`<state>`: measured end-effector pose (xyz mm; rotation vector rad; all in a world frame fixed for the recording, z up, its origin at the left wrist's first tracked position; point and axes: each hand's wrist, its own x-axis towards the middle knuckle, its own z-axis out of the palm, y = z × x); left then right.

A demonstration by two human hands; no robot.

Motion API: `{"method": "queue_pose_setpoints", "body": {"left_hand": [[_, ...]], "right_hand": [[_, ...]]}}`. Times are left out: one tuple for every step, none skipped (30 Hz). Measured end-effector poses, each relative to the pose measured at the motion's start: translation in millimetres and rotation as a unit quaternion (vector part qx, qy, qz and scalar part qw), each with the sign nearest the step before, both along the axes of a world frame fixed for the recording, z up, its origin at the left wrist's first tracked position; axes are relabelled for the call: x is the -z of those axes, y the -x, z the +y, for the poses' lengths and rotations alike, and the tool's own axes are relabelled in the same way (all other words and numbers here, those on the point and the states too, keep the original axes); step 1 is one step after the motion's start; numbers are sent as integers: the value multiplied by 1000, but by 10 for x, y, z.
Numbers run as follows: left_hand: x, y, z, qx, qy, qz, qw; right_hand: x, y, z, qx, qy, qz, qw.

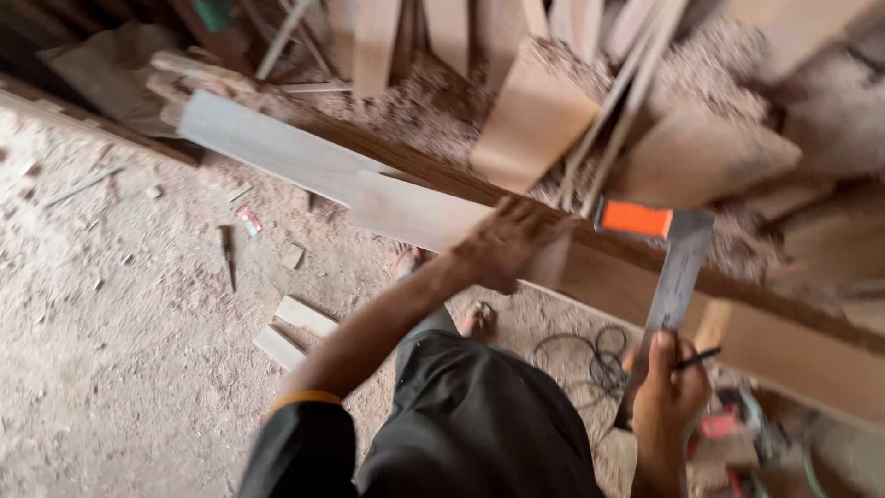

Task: The person uses a try square and pencil to mark lines on several wooden planks. They repeatedly position the square, draw lines, and move to the next plank, working on a sawdust-covered floor in a workshop.

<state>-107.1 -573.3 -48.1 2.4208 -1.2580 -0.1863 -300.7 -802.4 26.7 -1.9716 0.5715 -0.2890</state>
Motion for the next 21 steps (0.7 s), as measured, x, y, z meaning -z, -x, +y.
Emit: {"method": "queue_pose_setpoints", "body": {"left_hand": [[-16,71,-186,11,-29,36,999],[-21,148,-284,5,43,-10,999],[-21,205,-332,-3,115,-53,992],[-19,242,-332,-14,187,-96,978],[-10,270,-275,-38,97,-170,980],[-3,261,-161,-62,5,-247,967],[-7,235,-16,-97,-36,-297,949],[-18,195,94,-131,-75,-346,926],[-38,134,155,-130,-108,-180,969],[-77,62,238,-126,-141,-9,982],[-130,11,288,-117,-173,162,964],[-191,1,301,-104,-159,125,974],[-261,-2,297,-90,-144,87,982],[-340,3,283,-76,-128,47,988],[-421,20,278,-73,-92,47,992],[-502,40,287,-70,-56,47,995],[-577,46,308,-67,-21,48,996],[-646,33,336,-55,122,222,966],[-705,4,396,-42,255,387,885],[-751,-35,442,-30,373,534,758],[-786,-67,499,46,385,619,683]], "right_hand": [[-20,15,-26,3,-11,-10,1000],[-35,44,-49,9,-19,-17,1000],[-44,77,-70,13,-27,-24,999],[-45,114,-85,16,-35,-33,999],[-47,160,-102,14,-44,-25,999],[-37,198,-110,11,-54,-19,998],[-27,234,-120,7,-65,-14,998],[-13,264,-124,7,-63,-7,998],[1,283,-125,7,-61,-3,998],[14,293,-117,6,-60,1,998],[22,290,-107,-5,-57,-7,998],[21,282,-88,-16,-55,-13,998],[10,260,-66,-27,-53,-21,998],[-14,231,-34,-31,-35,-19,999],[-56,199,-1,-33,-17,-15,999],[-107,147,36,-36,0,-12,999],[-174,90,77,-36,5,-10,999],[-261,44,104,-37,10,-6,999],[-351,-16,133,-39,14,-3,999],[-440,-98,146,-81,67,-43,994],[-522,-181,151,-124,121,-81,982]]}}
